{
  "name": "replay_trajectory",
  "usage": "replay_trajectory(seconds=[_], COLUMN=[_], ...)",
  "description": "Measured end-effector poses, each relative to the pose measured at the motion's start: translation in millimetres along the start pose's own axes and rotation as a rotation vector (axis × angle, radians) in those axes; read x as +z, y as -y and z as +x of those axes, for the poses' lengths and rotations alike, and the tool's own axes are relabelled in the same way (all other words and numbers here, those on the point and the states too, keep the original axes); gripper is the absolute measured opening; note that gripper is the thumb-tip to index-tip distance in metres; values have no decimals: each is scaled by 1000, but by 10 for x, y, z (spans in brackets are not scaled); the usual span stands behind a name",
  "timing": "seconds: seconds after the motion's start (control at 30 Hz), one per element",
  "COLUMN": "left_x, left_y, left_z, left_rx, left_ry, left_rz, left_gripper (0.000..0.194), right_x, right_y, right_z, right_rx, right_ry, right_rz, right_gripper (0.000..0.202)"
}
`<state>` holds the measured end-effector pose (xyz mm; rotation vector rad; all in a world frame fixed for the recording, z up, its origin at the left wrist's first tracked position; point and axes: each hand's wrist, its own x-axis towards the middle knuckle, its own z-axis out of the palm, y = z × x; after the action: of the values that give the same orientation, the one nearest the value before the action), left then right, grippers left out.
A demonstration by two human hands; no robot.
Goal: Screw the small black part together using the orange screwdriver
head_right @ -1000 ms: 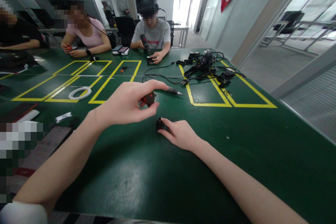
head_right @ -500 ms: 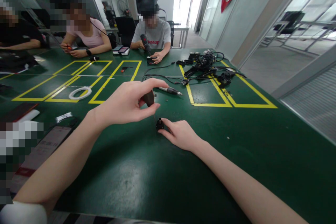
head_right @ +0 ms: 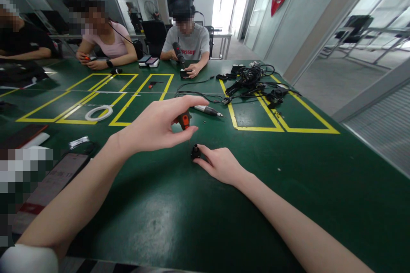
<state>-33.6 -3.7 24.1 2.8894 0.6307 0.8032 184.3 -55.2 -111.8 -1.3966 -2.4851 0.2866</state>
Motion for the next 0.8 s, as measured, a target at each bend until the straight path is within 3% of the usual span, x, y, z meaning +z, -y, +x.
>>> replay_trajectory(seconds=[0.8], left_x=[-27], left_y=[-53], left_z=[6], left_rx=[-28], left_ry=[4], left_rz=[-2], left_gripper=[40], right_x=[22], right_y=[-26], right_z=[-2], right_rx=[-10], right_ry=[-11], right_rz=[-3], right_gripper=[25])
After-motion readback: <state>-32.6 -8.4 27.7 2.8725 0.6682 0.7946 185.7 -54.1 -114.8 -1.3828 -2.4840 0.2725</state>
